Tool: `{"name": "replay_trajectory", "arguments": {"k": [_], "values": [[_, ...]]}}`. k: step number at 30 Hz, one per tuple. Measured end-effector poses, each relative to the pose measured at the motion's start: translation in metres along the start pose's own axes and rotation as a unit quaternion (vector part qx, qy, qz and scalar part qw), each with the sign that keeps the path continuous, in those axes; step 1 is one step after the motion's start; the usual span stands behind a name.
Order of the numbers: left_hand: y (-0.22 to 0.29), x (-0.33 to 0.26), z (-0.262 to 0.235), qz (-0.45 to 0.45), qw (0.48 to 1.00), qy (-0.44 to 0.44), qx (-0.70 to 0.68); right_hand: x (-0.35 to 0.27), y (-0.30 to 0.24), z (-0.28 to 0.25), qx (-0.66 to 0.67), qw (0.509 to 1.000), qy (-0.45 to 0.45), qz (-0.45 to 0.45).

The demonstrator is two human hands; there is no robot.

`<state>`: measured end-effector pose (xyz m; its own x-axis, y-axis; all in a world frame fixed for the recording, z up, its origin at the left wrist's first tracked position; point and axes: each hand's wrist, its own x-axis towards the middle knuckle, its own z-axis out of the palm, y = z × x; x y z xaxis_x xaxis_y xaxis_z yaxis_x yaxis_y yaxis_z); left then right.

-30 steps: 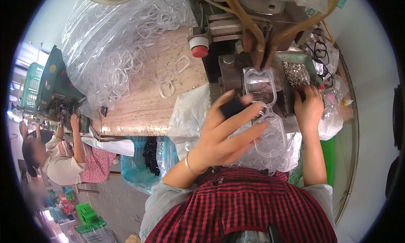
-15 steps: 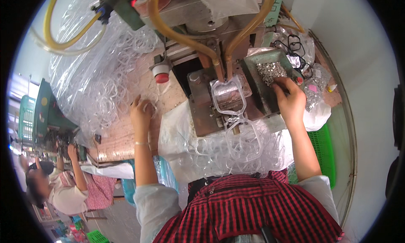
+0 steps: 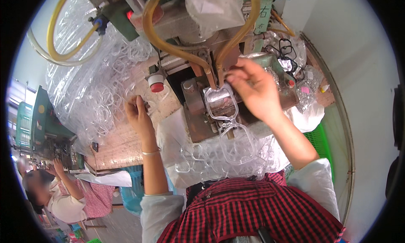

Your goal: The person repeatedly picks clear plastic frames and small metal components, places them into a press machine, and removes the assembled units. The person handles the parts one at a time and places finished items into a nearby container.

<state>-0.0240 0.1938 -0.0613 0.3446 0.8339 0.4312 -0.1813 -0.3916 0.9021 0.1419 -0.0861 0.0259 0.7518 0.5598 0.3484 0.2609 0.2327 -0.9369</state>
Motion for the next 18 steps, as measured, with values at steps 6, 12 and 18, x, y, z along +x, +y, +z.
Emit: {"name": "replay_trajectory", "arguments": {"k": [6,12,18], "values": [[0.010,-0.049,0.003,-0.073,0.986,-0.036,-0.143,-0.010,0.012,0.020,0.091,0.996,0.013,0.006],[0.178,-0.034,0.039,0.267,0.918,-0.195,-0.220,-0.002,-0.006,0.019,0.097,0.995,-0.023,0.015],[0.170,-0.017,0.049,0.268,0.951,-0.132,-0.082,-0.001,-0.037,0.023,0.239,0.959,-0.031,0.148]]}}
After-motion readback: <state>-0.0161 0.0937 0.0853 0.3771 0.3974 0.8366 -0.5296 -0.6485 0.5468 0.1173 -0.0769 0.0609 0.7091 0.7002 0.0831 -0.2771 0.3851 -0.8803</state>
